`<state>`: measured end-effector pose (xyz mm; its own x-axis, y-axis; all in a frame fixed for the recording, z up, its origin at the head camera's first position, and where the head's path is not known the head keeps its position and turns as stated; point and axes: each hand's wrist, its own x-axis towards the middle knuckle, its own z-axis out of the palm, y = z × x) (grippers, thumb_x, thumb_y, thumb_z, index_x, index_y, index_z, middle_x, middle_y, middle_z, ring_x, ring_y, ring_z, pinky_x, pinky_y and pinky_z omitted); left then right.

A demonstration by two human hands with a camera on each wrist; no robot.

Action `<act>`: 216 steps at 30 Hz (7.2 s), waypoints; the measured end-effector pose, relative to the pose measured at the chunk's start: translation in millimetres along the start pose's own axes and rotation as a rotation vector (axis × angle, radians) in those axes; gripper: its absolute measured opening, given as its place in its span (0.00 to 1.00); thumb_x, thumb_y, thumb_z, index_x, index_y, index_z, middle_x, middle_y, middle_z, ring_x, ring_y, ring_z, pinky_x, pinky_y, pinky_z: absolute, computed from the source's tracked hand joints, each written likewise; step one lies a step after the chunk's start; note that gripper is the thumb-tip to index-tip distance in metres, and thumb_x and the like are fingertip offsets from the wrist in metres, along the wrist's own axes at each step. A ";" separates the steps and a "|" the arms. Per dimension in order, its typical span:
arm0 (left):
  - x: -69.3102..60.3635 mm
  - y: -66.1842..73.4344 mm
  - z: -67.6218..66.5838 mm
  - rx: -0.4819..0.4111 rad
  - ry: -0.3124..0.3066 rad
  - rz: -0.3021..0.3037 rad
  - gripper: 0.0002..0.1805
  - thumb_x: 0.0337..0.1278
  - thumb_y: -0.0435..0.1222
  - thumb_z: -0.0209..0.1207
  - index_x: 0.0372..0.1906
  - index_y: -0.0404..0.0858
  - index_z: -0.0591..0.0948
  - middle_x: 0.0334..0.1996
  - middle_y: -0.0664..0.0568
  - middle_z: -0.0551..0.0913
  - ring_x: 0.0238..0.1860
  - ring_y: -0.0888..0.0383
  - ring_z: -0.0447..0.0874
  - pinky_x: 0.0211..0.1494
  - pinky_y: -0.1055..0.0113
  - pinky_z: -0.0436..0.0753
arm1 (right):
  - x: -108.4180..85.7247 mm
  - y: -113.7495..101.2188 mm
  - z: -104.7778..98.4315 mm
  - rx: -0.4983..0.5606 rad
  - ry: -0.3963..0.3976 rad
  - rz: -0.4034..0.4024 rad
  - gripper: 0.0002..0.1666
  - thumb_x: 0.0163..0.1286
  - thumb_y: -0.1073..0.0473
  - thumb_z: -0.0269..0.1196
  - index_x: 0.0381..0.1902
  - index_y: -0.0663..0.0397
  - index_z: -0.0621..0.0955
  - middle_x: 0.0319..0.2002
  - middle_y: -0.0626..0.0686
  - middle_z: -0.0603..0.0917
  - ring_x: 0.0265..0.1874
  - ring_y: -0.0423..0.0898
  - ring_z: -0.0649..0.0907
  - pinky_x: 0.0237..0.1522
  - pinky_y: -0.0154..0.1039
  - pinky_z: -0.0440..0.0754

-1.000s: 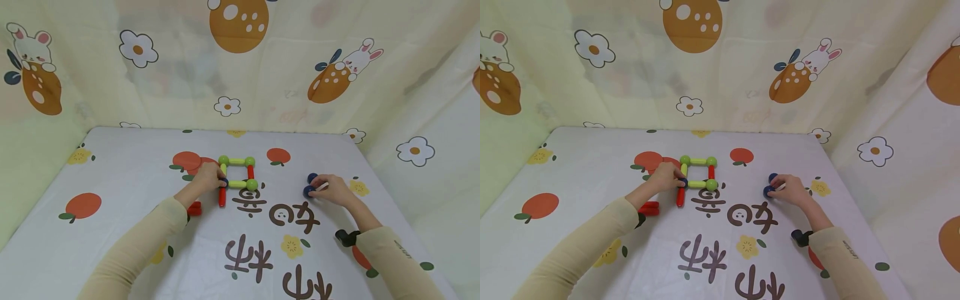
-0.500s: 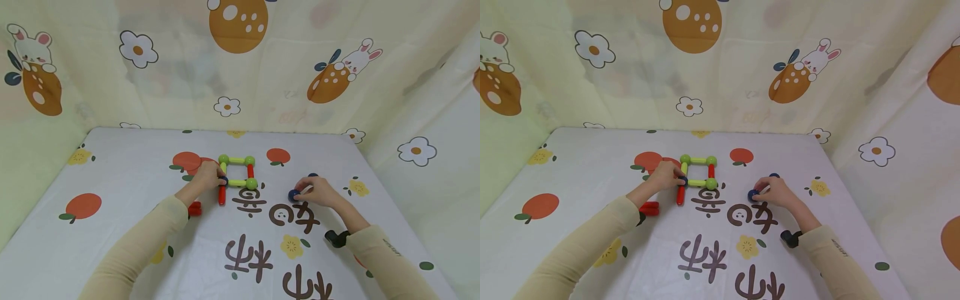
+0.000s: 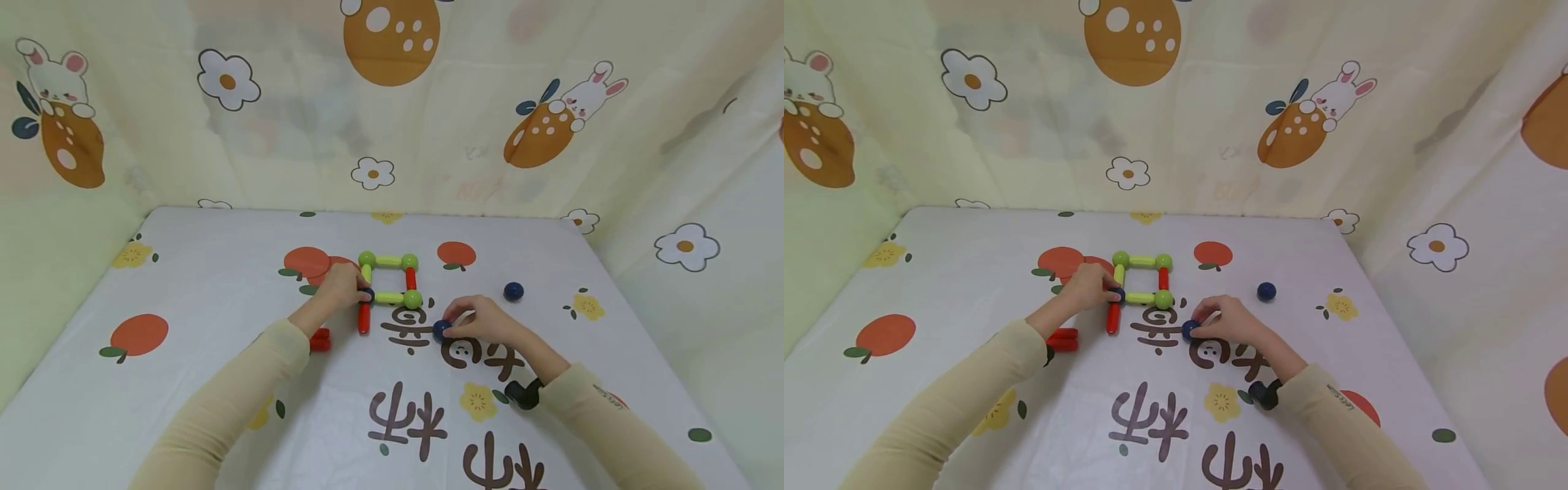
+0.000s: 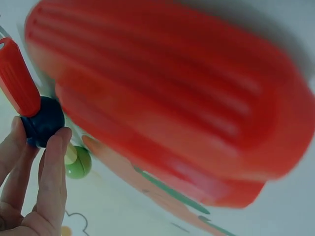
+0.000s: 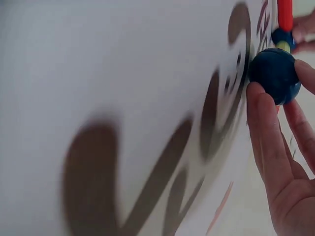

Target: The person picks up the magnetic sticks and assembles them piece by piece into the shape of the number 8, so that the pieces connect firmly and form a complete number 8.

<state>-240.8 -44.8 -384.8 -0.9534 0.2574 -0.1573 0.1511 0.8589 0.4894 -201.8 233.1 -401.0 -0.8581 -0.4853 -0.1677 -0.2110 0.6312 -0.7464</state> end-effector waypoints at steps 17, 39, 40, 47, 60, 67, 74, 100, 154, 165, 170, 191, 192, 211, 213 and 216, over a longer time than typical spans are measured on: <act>4.4 2.6 1.3 0.009 -0.026 0.001 0.14 0.49 0.36 0.65 0.43 0.35 0.84 0.35 0.48 0.81 0.35 0.56 0.73 0.39 0.69 0.77 | 33.0 -44.5 52.3 0.093 -0.151 -0.125 0.14 0.54 0.61 0.68 0.38 0.60 0.80 0.36 0.52 0.81 0.28 0.44 0.82 0.30 0.34 0.80; 1.8 4.2 -1.7 0.026 -0.013 0.002 0.13 0.47 0.36 0.66 0.40 0.35 0.85 0.33 0.49 0.78 0.35 0.57 0.75 0.39 0.69 0.78 | 49.9 -80.1 87.7 0.045 -0.048 -0.206 0.14 0.51 0.65 0.70 0.35 0.61 0.78 0.33 0.52 0.80 0.29 0.44 0.82 0.32 0.29 0.79; 1.7 4.0 -1.6 0.027 -0.010 0.007 0.13 0.47 0.36 0.66 0.40 0.35 0.85 0.33 0.49 0.78 0.35 0.57 0.75 0.39 0.69 0.77 | 49.5 -80.8 87.8 0.045 -0.049 -0.207 0.14 0.51 0.65 0.70 0.35 0.61 0.78 0.33 0.52 0.80 0.29 0.44 0.82 0.32 0.29 0.79; 0.1 2.9 -1.5 0.019 -0.001 0.027 0.13 0.46 0.36 0.67 0.38 0.35 0.85 0.33 0.50 0.78 0.35 0.57 0.75 0.38 0.69 0.77 | 48.3 -84.1 91.6 0.025 -0.044 -0.216 0.13 0.50 0.66 0.70 0.33 0.61 0.78 0.32 0.51 0.79 0.29 0.44 0.81 0.31 0.28 0.78; 4.3 2.1 -8.1 0.062 -0.048 0.053 0.12 0.47 0.37 0.66 0.38 0.36 0.86 0.31 0.49 0.84 0.34 0.57 0.74 0.38 0.68 0.75 | 48.6 -87.9 90.3 0.004 -0.030 -0.218 0.13 0.50 0.67 0.70 0.32 0.62 0.76 0.31 0.53 0.79 0.29 0.46 0.81 0.31 0.28 0.78; 4.6 2.2 -6.8 0.080 -0.063 0.064 0.11 0.48 0.36 0.66 0.38 0.36 0.86 0.31 0.49 0.82 0.34 0.57 0.74 0.37 0.69 0.76 | 49.0 -82.7 91.7 0.025 -0.027 -0.235 0.14 0.50 0.67 0.70 0.33 0.62 0.77 0.31 0.52 0.79 0.28 0.44 0.81 0.32 0.29 0.78; 2.6 0.1 -6.4 0.058 -0.066 0.080 0.13 0.49 0.36 0.65 0.40 0.35 0.85 0.32 0.48 0.82 0.35 0.57 0.75 0.38 0.69 0.77 | 50.3 -82.2 89.9 0.011 -0.046 -0.219 0.14 0.51 0.67 0.70 0.35 0.61 0.78 0.31 0.51 0.79 0.30 0.45 0.81 0.33 0.28 0.78; -3.3 -0.9 -1.8 0.036 -0.038 0.109 0.14 0.51 0.33 0.63 0.44 0.34 0.83 0.35 0.48 0.83 0.31 0.59 0.76 0.40 0.70 0.78 | 46.9 -53.6 34.1 -0.150 0.056 -0.235 0.16 0.55 0.66 0.66 0.42 0.65 0.79 0.37 0.57 0.81 0.35 0.50 0.80 0.35 0.36 0.79; -70.8 -86.3 -25.5 0.039 -0.215 0.203 0.11 0.53 0.31 0.60 0.43 0.33 0.82 0.31 0.51 0.79 0.33 0.57 0.74 0.38 0.66 0.76 | 70.7 -25.2 11.9 -0.099 0.102 0.007 0.17 0.54 0.58 0.69 0.41 0.59 0.83 0.38 0.53 0.82 0.33 0.45 0.82 0.30 0.35 0.78; -77.9 -86.6 -25.2 0.030 -0.189 0.195 0.08 0.51 0.29 0.61 0.38 0.32 0.82 0.30 0.51 0.78 0.33 0.57 0.73 0.38 0.65 0.76 | 70.6 -21.8 12.9 -0.095 0.115 -0.023 0.16 0.54 0.59 0.69 0.40 0.60 0.83 0.37 0.54 0.81 0.33 0.46 0.82 0.31 0.35 0.79; -77.0 -85.8 -24.5 -0.010 -0.151 0.185 0.07 0.50 0.28 0.61 0.37 0.32 0.81 0.30 0.51 0.79 0.32 0.57 0.74 0.37 0.65 0.77 | 70.0 -21.3 13.4 -0.091 0.123 -0.036 0.16 0.53 0.60 0.69 0.40 0.61 0.83 0.37 0.54 0.81 0.33 0.46 0.82 0.31 0.35 0.79; -70.0 -57.4 -21.6 -0.123 -0.083 0.272 0.12 0.51 0.29 0.62 0.43 0.34 0.82 0.33 0.51 0.81 0.37 0.56 0.78 0.38 0.66 0.80 | 70.2 -24.0 13.2 -0.080 0.112 0.004 0.16 0.54 0.59 0.69 0.41 0.60 0.83 0.37 0.54 0.81 0.33 0.46 0.82 0.31 0.35 0.79; -69.7 -54.4 -21.0 -0.135 -0.079 0.285 0.12 0.51 0.29 0.62 0.43 0.34 0.82 0.32 0.51 0.81 0.37 0.56 0.78 0.38 0.66 0.80 | 70.2 -24.2 13.2 -0.080 0.112 0.008 0.16 0.54 0.59 0.69 0.41 0.60 0.83 0.38 0.54 0.81 0.33 0.46 0.82 0.31 0.35 0.79; -57.8 0.9 7.2 -0.087 -0.131 0.355 0.11 0.50 0.34 0.64 0.41 0.39 0.84 0.24 0.56 0.78 0.24 0.61 0.71 0.26 0.72 0.69 | 69.8 -24.1 14.0 -0.084 0.117 0.018 0.17 0.54 0.59 0.69 0.42 0.60 0.83 0.38 0.54 0.82 0.34 0.48 0.82 0.32 0.36 0.79; -57.5 2.6 9.0 -0.089 -0.145 0.341 0.11 0.50 0.34 0.64 0.41 0.39 0.84 0.21 0.55 0.76 0.21 0.61 0.69 0.24 0.71 0.67 | 69.8 -24.3 13.9 -0.086 0.119 0.016 0.17 0.54 0.60 0.69 0.42 0.61 0.83 0.38 0.54 0.82 0.35 0.48 0.82 0.32 0.36 0.79; -56.7 4.1 12.6 -0.090 -0.159 0.333 0.10 0.50 0.34 0.64 0.40 0.39 0.84 0.20 0.55 0.76 0.21 0.61 0.70 0.24 0.71 0.68 | 69.9 -24.4 13.7 -0.090 0.120 0.016 0.17 0.54 0.59 0.69 0.42 0.60 0.83 0.38 0.54 0.82 0.35 0.48 0.82 0.33 0.36 0.79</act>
<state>-182.8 -50.3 -384.7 -0.8026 0.5872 -0.1050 0.4152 0.6763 0.6084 -250.2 175.5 -403.4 -0.9101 -0.4028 -0.0969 -0.2336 0.6921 -0.6829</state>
